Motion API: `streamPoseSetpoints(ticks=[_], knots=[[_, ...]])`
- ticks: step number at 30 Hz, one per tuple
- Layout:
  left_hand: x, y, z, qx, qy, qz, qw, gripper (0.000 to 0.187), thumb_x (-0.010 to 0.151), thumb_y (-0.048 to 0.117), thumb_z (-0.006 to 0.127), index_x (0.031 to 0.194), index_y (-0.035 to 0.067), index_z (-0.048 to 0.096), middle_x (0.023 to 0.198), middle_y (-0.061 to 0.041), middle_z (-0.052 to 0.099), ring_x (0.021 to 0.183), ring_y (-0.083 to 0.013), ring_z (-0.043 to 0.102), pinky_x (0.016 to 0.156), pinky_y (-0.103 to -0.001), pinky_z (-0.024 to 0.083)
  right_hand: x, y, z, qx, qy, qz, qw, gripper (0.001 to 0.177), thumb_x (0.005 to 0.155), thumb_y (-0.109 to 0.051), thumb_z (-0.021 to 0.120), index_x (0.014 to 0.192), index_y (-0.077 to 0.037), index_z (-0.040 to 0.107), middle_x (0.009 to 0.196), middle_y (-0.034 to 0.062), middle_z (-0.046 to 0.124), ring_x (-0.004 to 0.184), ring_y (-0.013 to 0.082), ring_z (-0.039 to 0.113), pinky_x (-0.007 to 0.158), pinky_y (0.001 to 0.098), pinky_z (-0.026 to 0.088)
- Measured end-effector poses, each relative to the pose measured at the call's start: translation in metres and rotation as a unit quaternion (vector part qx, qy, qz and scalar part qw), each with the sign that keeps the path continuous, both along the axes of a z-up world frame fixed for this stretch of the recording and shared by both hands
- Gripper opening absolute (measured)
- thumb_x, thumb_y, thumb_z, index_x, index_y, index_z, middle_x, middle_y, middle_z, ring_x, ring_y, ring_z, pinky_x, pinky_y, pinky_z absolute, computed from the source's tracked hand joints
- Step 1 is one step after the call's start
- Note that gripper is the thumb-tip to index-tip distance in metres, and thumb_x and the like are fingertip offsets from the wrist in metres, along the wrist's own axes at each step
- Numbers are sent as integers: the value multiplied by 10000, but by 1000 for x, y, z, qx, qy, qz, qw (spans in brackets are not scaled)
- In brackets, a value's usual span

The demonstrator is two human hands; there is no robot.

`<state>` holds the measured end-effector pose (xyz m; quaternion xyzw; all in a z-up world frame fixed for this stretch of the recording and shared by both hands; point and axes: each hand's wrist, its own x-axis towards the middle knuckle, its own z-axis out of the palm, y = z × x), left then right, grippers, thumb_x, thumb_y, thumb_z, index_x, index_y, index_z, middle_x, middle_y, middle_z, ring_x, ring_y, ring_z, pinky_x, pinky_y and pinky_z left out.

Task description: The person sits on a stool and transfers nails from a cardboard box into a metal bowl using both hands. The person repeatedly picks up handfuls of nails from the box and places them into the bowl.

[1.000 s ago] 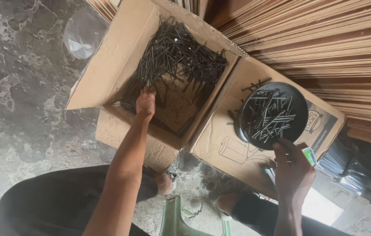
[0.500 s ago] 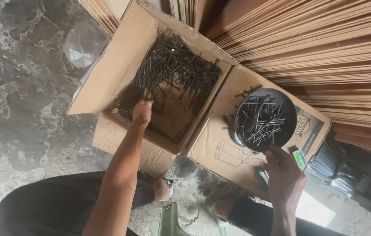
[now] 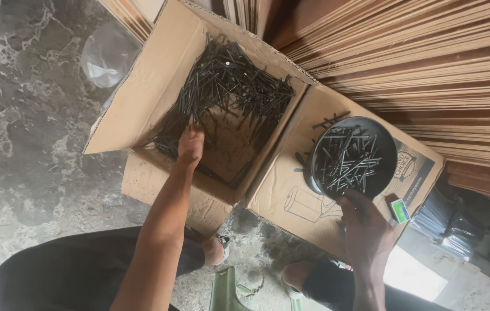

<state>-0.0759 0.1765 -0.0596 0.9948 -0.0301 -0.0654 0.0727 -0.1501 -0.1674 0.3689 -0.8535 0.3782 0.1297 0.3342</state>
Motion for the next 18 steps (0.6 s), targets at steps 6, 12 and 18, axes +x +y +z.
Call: streamPoseSetpoints(ticks=[6,12,18], knots=[[13,-39,103,-111,-188,-21,976,350,499,-97,438,798,85,443,858,-65,410,766,-225,374,535,-379,330,-7,-6,-2,-17,10,21,1000,243,806,-326,598,1027,-272,681,901,-53,698,710,88,645,723,203,452],[9,-153,342,-316,-93,-98,939,270,802,-195,452,991,-16,523,922,-147,495,730,-202,488,537,-254,463,-20,-13,-13,-46,-90,114,988,264,823,-268,616,1083,-230,643,882,-36,698,687,88,651,672,214,497],[-42,-230,377,-602,12,-161,782,87,881,6,548,962,28,573,843,-97,605,546,-94,535,528,-164,514,-28,-14,-9,-22,-186,232,954,382,812,-231,606,1175,-112,593,1054,78,665,763,161,672,687,287,558]])
